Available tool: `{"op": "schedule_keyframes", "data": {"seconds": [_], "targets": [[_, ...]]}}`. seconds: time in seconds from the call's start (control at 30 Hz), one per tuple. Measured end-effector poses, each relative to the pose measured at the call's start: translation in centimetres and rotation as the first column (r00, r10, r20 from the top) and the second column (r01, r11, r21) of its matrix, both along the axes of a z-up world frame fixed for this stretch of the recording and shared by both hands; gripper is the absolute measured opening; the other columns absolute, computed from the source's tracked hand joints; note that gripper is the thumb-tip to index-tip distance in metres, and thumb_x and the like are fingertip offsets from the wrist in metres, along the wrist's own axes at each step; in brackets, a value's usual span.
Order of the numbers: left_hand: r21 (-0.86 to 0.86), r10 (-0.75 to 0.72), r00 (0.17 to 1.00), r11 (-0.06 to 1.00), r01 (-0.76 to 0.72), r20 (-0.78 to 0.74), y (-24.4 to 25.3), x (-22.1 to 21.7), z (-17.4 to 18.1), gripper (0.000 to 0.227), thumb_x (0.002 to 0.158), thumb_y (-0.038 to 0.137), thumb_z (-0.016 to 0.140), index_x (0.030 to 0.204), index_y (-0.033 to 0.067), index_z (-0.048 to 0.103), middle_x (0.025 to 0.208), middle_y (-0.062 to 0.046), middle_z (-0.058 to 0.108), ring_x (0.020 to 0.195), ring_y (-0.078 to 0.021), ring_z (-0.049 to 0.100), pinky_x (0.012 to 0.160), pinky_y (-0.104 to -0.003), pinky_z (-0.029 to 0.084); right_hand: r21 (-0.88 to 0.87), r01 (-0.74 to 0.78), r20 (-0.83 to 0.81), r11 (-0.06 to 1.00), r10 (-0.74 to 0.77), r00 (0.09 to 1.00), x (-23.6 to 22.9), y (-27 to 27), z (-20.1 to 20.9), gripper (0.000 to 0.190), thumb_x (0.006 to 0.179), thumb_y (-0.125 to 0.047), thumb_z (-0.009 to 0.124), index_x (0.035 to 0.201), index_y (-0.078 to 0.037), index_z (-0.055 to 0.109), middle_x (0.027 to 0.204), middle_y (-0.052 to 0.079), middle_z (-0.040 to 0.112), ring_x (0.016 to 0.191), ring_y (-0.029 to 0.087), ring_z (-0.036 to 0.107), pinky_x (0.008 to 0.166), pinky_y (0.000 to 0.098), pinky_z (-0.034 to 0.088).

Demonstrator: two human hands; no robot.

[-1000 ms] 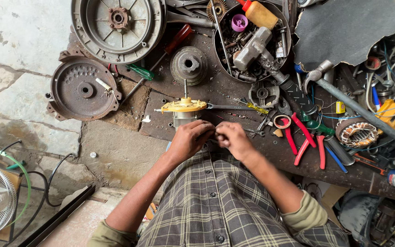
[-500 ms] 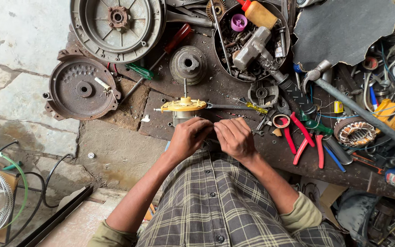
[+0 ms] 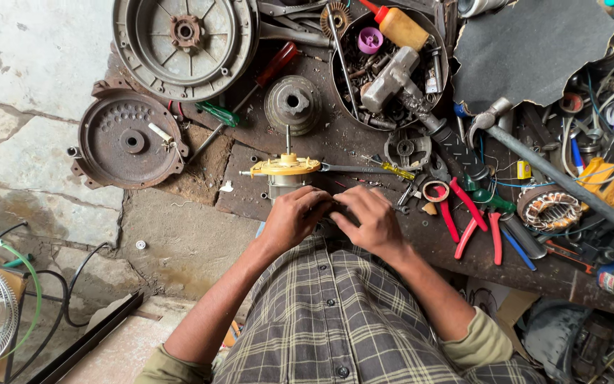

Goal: The person works on a small yellow electrical motor component on a cluttered workbench. They use a screwdriver to adjust internal parts, then strip and twist wires. The person uses pliers to cut and a knife to strip insulation, finally wrapping the connection with blue electrical tape.

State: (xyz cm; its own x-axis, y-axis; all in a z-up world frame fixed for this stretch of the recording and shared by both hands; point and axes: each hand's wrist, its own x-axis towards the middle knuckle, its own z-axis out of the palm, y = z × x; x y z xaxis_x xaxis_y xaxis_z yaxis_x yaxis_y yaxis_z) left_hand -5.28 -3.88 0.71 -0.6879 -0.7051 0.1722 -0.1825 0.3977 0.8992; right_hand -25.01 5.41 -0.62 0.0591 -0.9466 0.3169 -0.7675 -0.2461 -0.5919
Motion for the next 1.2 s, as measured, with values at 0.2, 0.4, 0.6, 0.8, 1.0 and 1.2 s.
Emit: {"op": "schedule_keyframes", "data": {"seconds": [0.2, 0.4, 0.6, 0.8, 1.0, 1.2], "targets": [[0.012, -0.021, 1.0, 1.0, 0.022, -0.019, -0.2, 0.1, 0.3, 0.014, 0.091, 0.005, 0.073, 0.105, 0.0022, 0.071, 0.1, -0.012, 0.073, 0.085, -0.0302, 0.074, 0.072, -0.037, 0.06, -0.05, 0.008, -0.024, 0.999, -0.009, 1.0, 0.5, -0.2, -0.6, 0.01, 0.093, -0.01, 0.072, 0.098, -0.001, 0.07, 0.088, 0.008, 0.069, 0.077, 0.02, 0.066, 0.07, 0.0353, 0.052], [-0.009, -0.041, 0.999, 0.999, 0.041, 0.013, 0.0, 0.2, 0.5, 0.018, 0.09, 0.004, 0.072, 0.107, 0.0026, 0.071, 0.099, -0.012, 0.073, 0.083, -0.0307, 0.073, 0.071, -0.038, 0.059, 0.673, -0.171, 0.717, 0.719, -0.579, 0.387, 1.0, -0.3, -1.6, 0.011, 0.091, -0.009, 0.073, 0.098, -0.002, 0.07, 0.088, 0.007, 0.069, 0.076, 0.019, 0.066, 0.07, 0.0338, 0.053], [0.049, -0.001, 1.0, 0.999, 0.001, 0.0, 0.0, 0.1, 0.4, 0.016, 0.091, 0.004, 0.072, 0.106, 0.002, 0.07, 0.099, -0.012, 0.072, 0.083, -0.0305, 0.073, 0.071, -0.038, 0.059, -0.035, 0.09, 0.063, 0.995, -0.088, 0.994, 1.0, 0.0, 0.7, 0.012, 0.089, -0.009, 0.074, 0.098, -0.002, 0.07, 0.088, 0.006, 0.068, 0.076, 0.018, 0.067, 0.07, 0.0322, 0.053], [0.041, -0.005, 1.0, 0.999, 0.004, 0.027, 0.1, 0.1, 0.4, 0.014, 0.091, 0.006, 0.073, 0.105, 0.0033, 0.071, 0.098, -0.011, 0.072, 0.082, -0.0294, 0.074, 0.069, -0.037, 0.059, -0.164, 0.035, -0.126, 0.986, -0.056, 0.991, 1.3, 0.5, -0.8, 0.007, 0.094, -0.006, 0.071, 0.098, -0.001, 0.069, 0.087, 0.007, 0.068, 0.073, 0.02, 0.065, 0.067, 0.0343, 0.051], [-0.011, -0.034, 0.999, 0.999, 0.034, -0.003, 0.2, 0.5, 0.4, 0.016, 0.09, 0.004, 0.071, 0.107, 0.0039, 0.071, 0.103, -0.011, 0.073, 0.084, -0.0292, 0.074, 0.069, -0.037, 0.059, 0.607, -0.148, 0.758, 0.781, -0.512, 0.405, 1.3, 1.1, -3.8, 0.01, 0.099, -0.006, 0.065, 0.099, 0.002, 0.071, 0.079, 0.001, 0.064, 0.062, 0.009, 0.055, 0.055, 0.0256, 0.043], [-0.009, -0.018, 1.0, 1.0, 0.018, 0.014, 0.5, 0.7, 0.6, 0.017, 0.09, 0.004, 0.071, 0.108, 0.0032, 0.071, 0.102, -0.011, 0.071, 0.084, -0.0306, 0.073, 0.07, -0.038, 0.059, 0.11, 0.105, 0.223, 0.988, -0.128, 0.966, 1.7, 1.3, -0.2, 0.016, 0.091, -0.01, 0.072, 0.104, 0.0, 0.069, 0.093, 0.007, 0.068, 0.076, 0.019, 0.066, 0.068, 0.0308, 0.052]]}}
